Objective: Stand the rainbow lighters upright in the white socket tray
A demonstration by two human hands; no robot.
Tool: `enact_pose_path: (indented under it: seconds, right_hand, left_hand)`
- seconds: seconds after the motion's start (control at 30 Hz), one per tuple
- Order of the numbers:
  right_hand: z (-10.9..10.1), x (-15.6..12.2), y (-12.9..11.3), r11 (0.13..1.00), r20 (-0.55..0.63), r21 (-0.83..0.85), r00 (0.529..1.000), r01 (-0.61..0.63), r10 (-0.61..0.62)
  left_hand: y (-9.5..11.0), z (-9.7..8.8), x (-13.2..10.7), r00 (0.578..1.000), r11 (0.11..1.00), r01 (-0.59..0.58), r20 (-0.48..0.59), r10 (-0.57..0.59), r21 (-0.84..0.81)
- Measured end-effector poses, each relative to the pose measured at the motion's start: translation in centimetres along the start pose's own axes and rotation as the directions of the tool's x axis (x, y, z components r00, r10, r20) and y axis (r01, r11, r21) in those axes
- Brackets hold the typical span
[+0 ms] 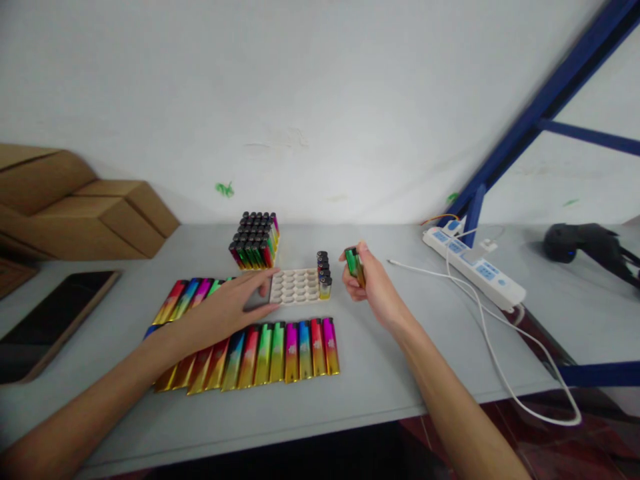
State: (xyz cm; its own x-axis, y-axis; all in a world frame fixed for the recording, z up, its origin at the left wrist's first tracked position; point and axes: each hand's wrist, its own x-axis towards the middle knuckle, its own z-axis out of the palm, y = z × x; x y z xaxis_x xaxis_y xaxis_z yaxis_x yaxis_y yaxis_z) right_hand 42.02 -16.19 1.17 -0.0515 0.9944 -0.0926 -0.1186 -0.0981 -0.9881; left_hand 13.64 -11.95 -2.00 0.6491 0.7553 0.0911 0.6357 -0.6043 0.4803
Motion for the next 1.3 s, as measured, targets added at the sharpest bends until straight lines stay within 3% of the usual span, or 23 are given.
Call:
enact_pose_path:
  seconds: [0.2, 0.53, 0.67, 0.73, 0.83, 0.9, 0.97, 1.1, 1.17, 1.3]
  right_hand:
    - [-1.1, -0.1, -0.5, 0.957, -0.078, -0.160, 0.963, 0.241, -0.256]
    - [-0.9, -0.5, -0.4, 0.918, -0.012, -0.187, 0.934, 0.349, -0.357]
    - [0.8, -1.0, -0.9, 0.921, 0.014, -0.092, 0.926, 0.377, -0.378]
    - [2.1, -1.2, -0.9, 0.920, 0.061, -0.062, 0.921, 0.388, -0.384]
    - [4.2, -1.2, -0.5, 0.916, 0.155, -0.014, 0.906, 0.401, -0.394]
    - [5.3, -1.1, -0.1, 0.919, 0.184, 0.017, 0.903, 0.393, -0.389]
    - [5.7, -0.8, 0.0, 0.922, 0.177, -0.005, 0.907, 0.388, -0.381]
    - [4.0, 0.3, -0.8, 0.877, 0.153, -0.175, 0.892, 0.448, -0.425]
    - [2.2, 1.1, -1.3, 0.821, 0.099, -0.250, 0.857, 0.513, -0.506]
    - [-1.1, 2.9, -0.8, 0.796, -0.070, -0.296, 0.819, 0.528, -0.570]
  left_hand:
    - [0.1, 0.0, -0.1, 1.000, 1.000, -0.011, -0.007, 0.010, -0.020]
    - [0.6, -0.5, -0.5, 1.000, 0.999, 0.015, 0.010, -0.014, -0.037]
    - [1.7, -1.2, -0.6, 0.986, 0.992, -0.009, -0.168, -0.012, -0.127]
    - [3.2, -1.6, -0.5, 0.969, 0.937, -0.035, -0.242, -0.054, -0.349]
    - [5.7, -2.0, 0.0, 0.954, 0.714, -0.094, -0.268, -0.135, -0.694]
    - [6.9, -2.0, 0.3, 0.940, 0.624, -0.090, -0.273, -0.203, -0.776]
    - [7.3, -1.9, 0.6, 0.915, 0.593, -0.085, -0.299, -0.272, -0.800]
    - [6.1, -2.3, 1.7, 0.881, 0.648, -0.090, -0.365, -0.303, -0.756]
    - [4.9, -2.7, 2.6, 0.870, 0.729, -0.066, -0.398, -0.293, -0.681]
    - [2.8, -2.5, 4.7, 0.869, 0.889, -0.002, -0.440, -0.225, -0.457]
